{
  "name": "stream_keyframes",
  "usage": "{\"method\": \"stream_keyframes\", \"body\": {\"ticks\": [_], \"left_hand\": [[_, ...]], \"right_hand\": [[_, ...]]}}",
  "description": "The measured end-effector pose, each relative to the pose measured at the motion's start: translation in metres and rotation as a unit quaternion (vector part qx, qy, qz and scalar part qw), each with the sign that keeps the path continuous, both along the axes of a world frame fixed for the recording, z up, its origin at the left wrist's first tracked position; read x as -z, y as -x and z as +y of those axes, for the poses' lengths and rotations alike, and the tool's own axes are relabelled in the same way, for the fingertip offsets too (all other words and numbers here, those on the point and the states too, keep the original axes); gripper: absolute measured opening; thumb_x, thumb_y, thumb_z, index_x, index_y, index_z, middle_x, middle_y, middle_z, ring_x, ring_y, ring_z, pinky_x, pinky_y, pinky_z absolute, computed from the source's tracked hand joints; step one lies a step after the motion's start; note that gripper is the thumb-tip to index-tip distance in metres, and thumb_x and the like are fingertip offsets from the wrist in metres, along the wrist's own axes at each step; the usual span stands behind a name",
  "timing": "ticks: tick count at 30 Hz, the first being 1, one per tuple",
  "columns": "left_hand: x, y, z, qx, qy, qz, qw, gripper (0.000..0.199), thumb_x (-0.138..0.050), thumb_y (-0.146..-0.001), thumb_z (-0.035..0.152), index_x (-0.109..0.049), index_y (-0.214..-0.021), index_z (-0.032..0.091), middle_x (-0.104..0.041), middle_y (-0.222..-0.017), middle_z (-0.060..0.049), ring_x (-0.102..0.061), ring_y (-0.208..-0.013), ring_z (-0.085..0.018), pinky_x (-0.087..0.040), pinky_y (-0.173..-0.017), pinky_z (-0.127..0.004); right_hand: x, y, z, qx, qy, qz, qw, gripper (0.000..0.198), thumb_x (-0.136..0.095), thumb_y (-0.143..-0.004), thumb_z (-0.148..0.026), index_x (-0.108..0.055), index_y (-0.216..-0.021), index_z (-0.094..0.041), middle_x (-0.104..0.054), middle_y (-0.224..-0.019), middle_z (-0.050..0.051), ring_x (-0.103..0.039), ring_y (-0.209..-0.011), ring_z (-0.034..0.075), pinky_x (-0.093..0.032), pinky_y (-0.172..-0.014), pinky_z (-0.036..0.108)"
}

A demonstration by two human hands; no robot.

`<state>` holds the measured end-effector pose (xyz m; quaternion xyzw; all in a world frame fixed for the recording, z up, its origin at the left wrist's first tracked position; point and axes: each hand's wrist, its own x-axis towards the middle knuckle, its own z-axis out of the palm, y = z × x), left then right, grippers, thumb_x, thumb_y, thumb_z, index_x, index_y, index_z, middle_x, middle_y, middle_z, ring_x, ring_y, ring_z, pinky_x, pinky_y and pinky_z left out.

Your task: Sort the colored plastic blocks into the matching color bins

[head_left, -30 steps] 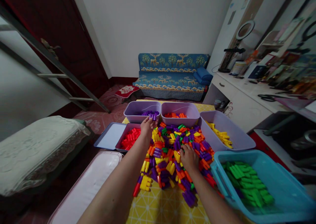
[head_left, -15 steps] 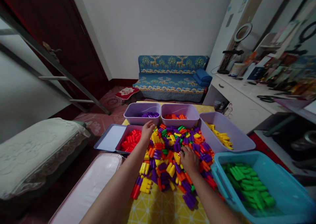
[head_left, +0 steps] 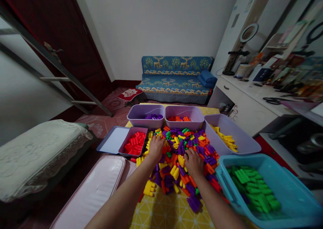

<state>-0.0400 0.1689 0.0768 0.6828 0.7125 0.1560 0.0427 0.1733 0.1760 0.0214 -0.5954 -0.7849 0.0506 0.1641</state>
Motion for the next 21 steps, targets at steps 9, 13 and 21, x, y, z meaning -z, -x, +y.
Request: {"method": "stream_keyframes", "body": {"ticks": [9, 13, 21], "left_hand": [[0.027, -0.007, 0.015, -0.058, -0.032, -0.441, 0.895, 0.027, -0.064, -0.074, 0.011, -0.071, -0.099, 0.016, -0.072, -0.095, -0.008, -0.066, -0.091, -0.021, -0.051, -0.086, -0.034], [0.047, -0.019, 0.015, -0.051, -0.023, -0.515, 0.855, 0.024, -0.062, -0.077, 0.018, -0.069, -0.099, 0.011, -0.074, -0.088, -0.008, -0.070, -0.079, -0.020, -0.056, -0.072, -0.031], [0.064, -0.025, 0.006, -0.028, -0.067, -0.552, 0.831, 0.030, -0.065, -0.078, 0.026, -0.069, -0.106, 0.015, -0.074, -0.102, -0.009, -0.069, -0.092, -0.022, -0.056, -0.083, -0.035]], "right_hand": [[0.000, 0.000, -0.001, -0.001, -0.003, -0.003, 1.000, 0.019, -0.048, -0.093, -0.022, -0.066, -0.098, -0.019, -0.064, -0.102, 0.005, -0.057, -0.100, 0.019, -0.038, -0.084, 0.028], [0.000, 0.000, 0.000, -0.003, -0.005, 0.001, 1.000, 0.020, -0.047, -0.093, -0.023, -0.066, -0.099, -0.019, -0.065, -0.104, 0.006, -0.059, -0.099, 0.019, -0.039, -0.084, 0.028], [0.008, 0.000, 0.000, -0.009, -0.036, 0.120, 0.992, 0.027, -0.042, -0.094, -0.027, -0.064, -0.107, -0.017, -0.070, -0.104, 0.009, -0.061, -0.099, 0.023, -0.042, -0.089, 0.036]]}}
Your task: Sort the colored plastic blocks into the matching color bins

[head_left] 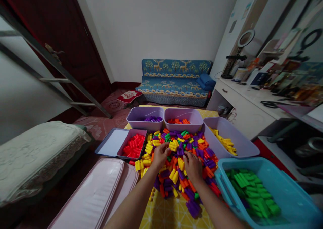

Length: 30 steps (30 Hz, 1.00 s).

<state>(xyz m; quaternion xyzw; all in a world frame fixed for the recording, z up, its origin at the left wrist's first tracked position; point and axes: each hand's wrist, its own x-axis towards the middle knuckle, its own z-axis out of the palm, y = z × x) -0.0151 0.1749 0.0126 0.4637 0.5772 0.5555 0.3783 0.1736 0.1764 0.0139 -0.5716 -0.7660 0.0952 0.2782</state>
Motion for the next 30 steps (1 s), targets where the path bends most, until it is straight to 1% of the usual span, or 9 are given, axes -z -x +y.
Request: {"method": "stream_keyframes", "body": {"ticks": [5, 10, 14, 17, 21, 23, 26, 27, 30], "left_hand": [[0.005, -0.002, -0.002, -0.006, -0.015, 0.015, 1.000, 0.031, -0.064, -0.080, 0.027, -0.068, -0.109, 0.016, -0.073, -0.106, -0.010, -0.068, -0.099, -0.022, -0.054, -0.088, -0.035], [0.004, 0.000, -0.002, 0.015, -0.028, 0.006, 0.999, 0.030, -0.063, -0.079, 0.024, -0.069, -0.107, 0.015, -0.073, -0.107, -0.011, -0.068, -0.098, -0.023, -0.054, -0.089, -0.037], [0.000, 0.002, -0.002, 0.034, -0.030, 0.012, 0.999, 0.025, -0.060, -0.078, 0.021, -0.072, -0.101, 0.016, -0.074, -0.102, -0.009, -0.068, -0.096, -0.022, -0.053, -0.090, -0.037], [-0.003, 0.002, -0.003, 0.037, -0.029, 0.018, 0.999, 0.026, -0.060, -0.078, 0.021, -0.072, -0.100, 0.017, -0.074, -0.102, -0.008, -0.068, -0.095, -0.022, -0.053, -0.088, -0.035], [-0.005, 0.001, -0.003, 0.042, -0.009, 0.001, 0.999, 0.030, -0.060, -0.078, 0.024, -0.071, -0.104, 0.017, -0.074, -0.100, -0.007, -0.067, -0.087, -0.019, -0.053, -0.079, -0.030], [-0.005, 0.001, -0.003, 0.046, -0.001, -0.011, 0.999, 0.032, -0.059, -0.078, 0.025, -0.071, -0.106, 0.016, -0.074, -0.100, -0.007, -0.067, -0.086, -0.018, -0.053, -0.077, -0.028], [-0.005, 0.002, -0.002, 0.040, 0.004, -0.006, 0.999, 0.032, -0.059, -0.077, 0.024, -0.071, -0.105, 0.016, -0.073, -0.099, -0.007, -0.066, -0.086, -0.018, -0.052, -0.077, -0.028], [-0.005, 0.002, -0.002, 0.035, 0.006, -0.001, 0.999, 0.031, -0.059, -0.076, 0.024, -0.071, -0.104, 0.016, -0.073, -0.098, -0.007, -0.066, -0.085, -0.018, -0.052, -0.077, -0.028], [-0.005, 0.002, -0.003, 0.028, 0.008, 0.003, 1.000, 0.030, -0.060, -0.076, 0.025, -0.071, -0.102, 0.015, -0.073, -0.094, -0.006, -0.065, -0.082, -0.017, -0.051, -0.076, -0.027]], "right_hand": [[-0.013, 0.018, -0.005, -0.015, -0.066, 0.156, 0.985, 0.028, -0.044, -0.091, -0.027, -0.061, -0.110, -0.017, -0.067, -0.109, 0.011, -0.060, -0.101, 0.023, -0.045, -0.091, 0.039], [-0.030, 0.043, 0.002, -0.046, 0.038, 0.223, 0.973, 0.041, -0.049, -0.085, -0.025, -0.058, -0.124, -0.018, -0.068, -0.111, 0.011, -0.065, -0.082, 0.018, -0.051, -0.081, 0.034], [-0.041, 0.049, 0.012, -0.042, 0.142, 0.215, 0.965, 0.022, -0.058, -0.077, -0.022, -0.069, -0.095, -0.021, -0.073, -0.092, 0.006, -0.066, -0.079, 0.018, -0.049, -0.075, 0.028], [-0.048, 0.045, 0.020, 0.009, 0.190, 0.318, 0.929, 0.006, -0.068, -0.067, -0.025, -0.066, -0.071, -0.021, -0.069, -0.067, 0.002, -0.064, -0.068, 0.017, -0.047, -0.063, 0.025], [-0.061, 0.030, 0.038, 0.048, 0.195, 0.399, 0.895, 0.024, -0.065, -0.070, -0.043, -0.061, -0.069, -0.020, -0.065, -0.059, 0.000, -0.059, -0.053, 0.015, -0.043, -0.049, 0.024], [-0.071, 0.018, 0.051, 0.088, 0.165, 0.486, 0.854, 0.028, -0.062, -0.072, -0.047, -0.059, -0.074, -0.019, -0.066, -0.064, -0.001, -0.058, -0.052, 0.012, -0.044, -0.048, 0.022], [-0.089, -0.004, 0.073, 0.172, 0.089, 0.707, 0.681, 0.022, -0.070, -0.068, -0.034, -0.057, -0.076, -0.018, -0.065, -0.068, -0.003, -0.059, -0.057, 0.008, -0.048, -0.053, 0.018], [-0.093, -0.010, 0.079, 0.185, 0.077, 0.735, 0.648, 0.018, -0.068, -0.070, -0.030, -0.056, -0.076, -0.018, -0.064, -0.068, -0.004, -0.059, -0.058, 0.007, -0.049, -0.056, 0.016], [-0.099, -0.028, 0.093, 0.208, 0.073, 0.758, 0.614, 0.008, -0.057, -0.080, -0.022, -0.052, -0.075, -0.019, -0.059, -0.067, -0.006, -0.057, -0.058, 0.004, -0.050, -0.060, 0.013]]}}
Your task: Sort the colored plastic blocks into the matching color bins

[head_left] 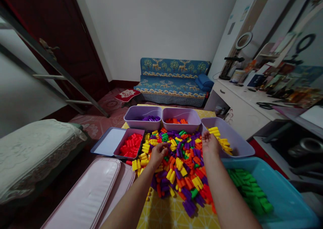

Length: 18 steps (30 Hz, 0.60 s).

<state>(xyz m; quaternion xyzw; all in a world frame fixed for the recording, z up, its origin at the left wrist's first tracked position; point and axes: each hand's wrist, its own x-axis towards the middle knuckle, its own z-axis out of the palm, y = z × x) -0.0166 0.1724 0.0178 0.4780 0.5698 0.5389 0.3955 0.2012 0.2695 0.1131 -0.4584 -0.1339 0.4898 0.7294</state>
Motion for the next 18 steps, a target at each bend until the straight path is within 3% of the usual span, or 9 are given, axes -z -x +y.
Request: {"method": "stream_keyframes", "body": {"ticks": [10, 18], "left_hand": [[-0.005, -0.001, -0.002, -0.006, -0.006, 0.010, 1.000, 0.027, -0.060, -0.076, 0.026, -0.071, -0.098, 0.015, -0.071, -0.086, -0.004, -0.062, -0.073, -0.014, -0.049, -0.069, -0.025], [-0.005, -0.002, -0.002, -0.013, -0.004, 0.011, 1.000, 0.026, -0.061, -0.076, 0.025, -0.071, -0.097, 0.015, -0.070, -0.083, -0.004, -0.061, -0.071, -0.015, -0.049, -0.065, -0.025]], "right_hand": [[0.020, -0.016, 0.005, 0.001, 0.027, 0.033, 0.999, 0.013, -0.042, -0.089, -0.021, -0.048, -0.078, -0.022, -0.058, -0.074, -0.004, -0.059, -0.061, 0.004, -0.051, -0.059, 0.013], [0.020, -0.020, 0.004, 0.000, 0.044, 0.052, 0.998, 0.022, -0.031, -0.095, -0.023, -0.048, -0.080, -0.022, -0.059, -0.075, -0.002, -0.061, -0.062, 0.005, -0.052, -0.057, 0.013]]}}
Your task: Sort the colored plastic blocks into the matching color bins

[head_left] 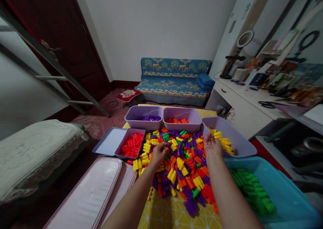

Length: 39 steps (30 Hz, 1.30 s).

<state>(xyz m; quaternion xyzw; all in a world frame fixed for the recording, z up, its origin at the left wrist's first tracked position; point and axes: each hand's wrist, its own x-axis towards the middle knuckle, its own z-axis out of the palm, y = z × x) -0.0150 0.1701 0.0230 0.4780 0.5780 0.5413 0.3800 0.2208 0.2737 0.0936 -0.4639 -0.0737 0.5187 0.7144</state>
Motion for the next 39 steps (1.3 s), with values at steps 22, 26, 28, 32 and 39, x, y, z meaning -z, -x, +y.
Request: {"method": "stream_keyframes", "body": {"ticks": [22, 26, 28, 32, 39], "left_hand": [[-0.014, -0.009, 0.005, -0.010, -0.009, 0.150, 0.989, 0.022, -0.055, -0.080, 0.015, -0.073, -0.091, 0.019, -0.072, -0.091, -0.007, -0.064, -0.084, -0.020, -0.050, -0.081, -0.033], [-0.032, -0.027, 0.014, 0.022, -0.062, 0.329, 0.942, 0.029, -0.050, -0.085, 0.014, -0.072, -0.101, 0.023, -0.068, -0.105, -0.009, -0.059, -0.102, -0.023, -0.047, -0.092, -0.036], [-0.039, -0.039, 0.023, 0.053, -0.091, 0.391, 0.914, 0.032, -0.052, -0.085, 0.013, -0.070, -0.109, 0.024, -0.064, -0.114, -0.009, -0.055, -0.110, -0.024, -0.046, -0.097, -0.038], [-0.040, -0.060, 0.046, 0.120, -0.113, 0.417, 0.894, 0.046, -0.059, -0.082, 0.017, -0.059, -0.128, 0.026, -0.052, -0.137, -0.010, -0.047, -0.124, -0.027, -0.040, -0.106, -0.045], [-0.035, -0.071, 0.074, 0.158, -0.083, 0.449, 0.876, 0.036, -0.062, -0.083, 0.026, -0.067, -0.119, 0.019, -0.054, -0.133, -0.016, -0.047, -0.120, -0.033, -0.041, -0.103, -0.046]], "right_hand": [[0.082, 0.048, -0.088, -0.263, -0.091, -0.799, 0.534, 0.026, -0.042, -0.090, -0.016, -0.068, -0.097, -0.020, -0.067, -0.100, 0.007, -0.059, -0.097, 0.021, -0.041, -0.082, 0.032], [0.079, 0.051, -0.088, -0.255, -0.057, -0.834, 0.486, 0.025, -0.043, -0.090, -0.015, -0.066, -0.098, -0.020, -0.066, -0.101, 0.009, -0.059, -0.098, 0.023, -0.039, -0.079, 0.033], [0.081, 0.051, -0.088, -0.253, -0.053, -0.838, 0.480, 0.026, -0.042, -0.091, -0.016, -0.067, -0.098, -0.020, -0.066, -0.103, 0.011, -0.059, -0.099, 0.025, -0.039, -0.078, 0.034], [0.089, 0.049, -0.086, -0.252, -0.071, -0.826, 0.499, 0.029, -0.042, -0.092, -0.020, -0.066, -0.108, -0.020, -0.067, -0.109, 0.012, -0.060, -0.100, 0.026, -0.041, -0.079, 0.036], [0.101, 0.048, -0.083, -0.232, -0.095, -0.825, 0.506, 0.033, -0.042, -0.090, -0.019, -0.063, -0.115, -0.021, -0.066, -0.118, 0.011, -0.059, -0.104, 0.025, -0.040, -0.085, 0.036]]}}
